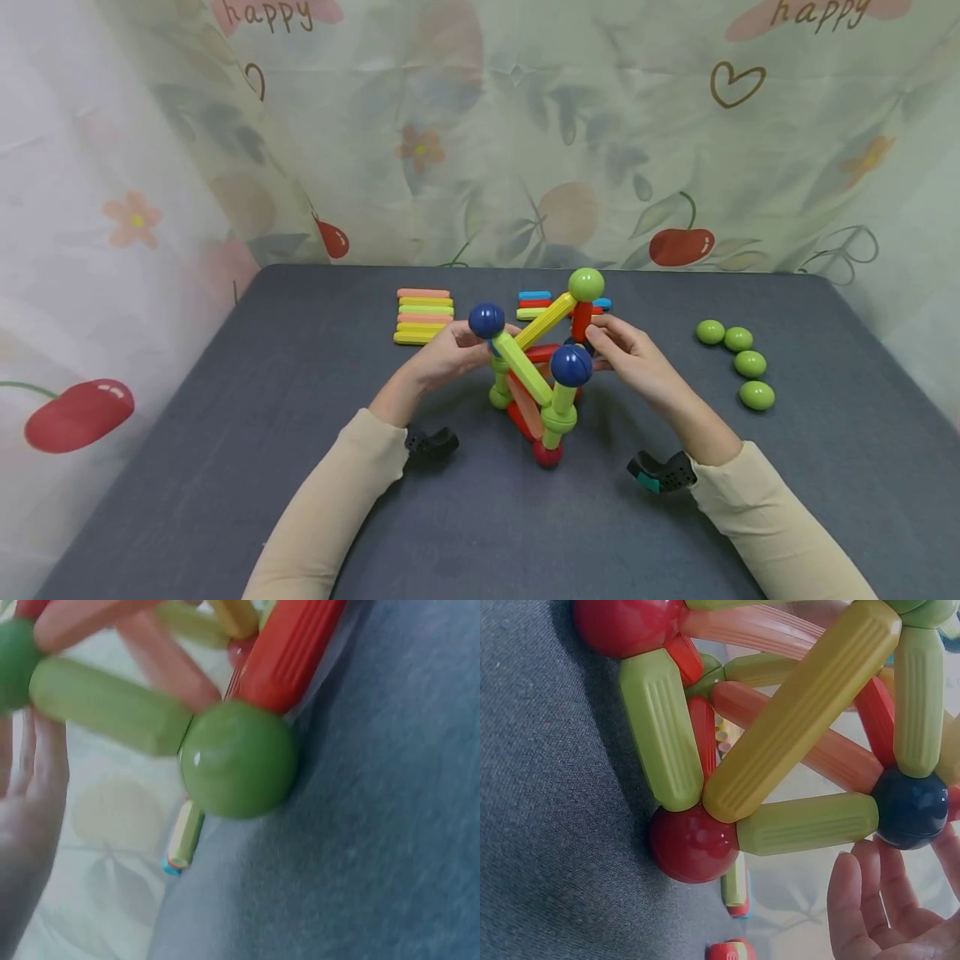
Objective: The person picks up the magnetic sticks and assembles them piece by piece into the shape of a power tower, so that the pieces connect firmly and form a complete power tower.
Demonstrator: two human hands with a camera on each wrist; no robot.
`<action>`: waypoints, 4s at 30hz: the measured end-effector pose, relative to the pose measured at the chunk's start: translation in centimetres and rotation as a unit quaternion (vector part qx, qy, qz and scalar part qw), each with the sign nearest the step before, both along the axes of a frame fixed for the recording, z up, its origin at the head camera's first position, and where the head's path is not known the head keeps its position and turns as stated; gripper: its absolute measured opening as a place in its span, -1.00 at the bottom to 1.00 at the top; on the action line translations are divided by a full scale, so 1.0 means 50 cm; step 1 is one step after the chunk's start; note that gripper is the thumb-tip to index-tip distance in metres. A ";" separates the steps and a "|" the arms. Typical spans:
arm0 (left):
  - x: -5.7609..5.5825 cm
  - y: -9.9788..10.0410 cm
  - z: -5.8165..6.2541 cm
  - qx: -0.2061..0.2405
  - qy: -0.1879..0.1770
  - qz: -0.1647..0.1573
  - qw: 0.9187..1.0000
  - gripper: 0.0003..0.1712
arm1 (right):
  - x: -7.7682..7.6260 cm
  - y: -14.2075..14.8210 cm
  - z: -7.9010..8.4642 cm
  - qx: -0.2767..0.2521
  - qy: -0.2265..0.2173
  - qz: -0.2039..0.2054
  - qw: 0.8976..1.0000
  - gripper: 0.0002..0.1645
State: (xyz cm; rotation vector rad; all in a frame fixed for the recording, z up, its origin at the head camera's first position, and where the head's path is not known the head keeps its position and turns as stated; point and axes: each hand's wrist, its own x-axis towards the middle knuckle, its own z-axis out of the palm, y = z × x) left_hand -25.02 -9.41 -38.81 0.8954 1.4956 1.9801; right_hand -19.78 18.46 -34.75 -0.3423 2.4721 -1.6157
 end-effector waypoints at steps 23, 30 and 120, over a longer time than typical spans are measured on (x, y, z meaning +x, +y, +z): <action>0.053 -0.025 0.031 -0.114 0.035 0.143 0.982 -0.32 | 0.018 -0.003 -0.013 -0.006 0.092 0.062 0.994 -0.60; 0.056 -0.044 0.029 -0.123 0.056 0.145 0.980 -0.46 | 0.025 -0.011 -0.014 0.004 0.122 0.073 0.990 -0.65; 0.065 -0.068 0.030 -0.172 0.091 0.195 0.961 -0.61 | -0.056 -0.020 0.083 -0.066 0.046 0.004 0.997 -0.52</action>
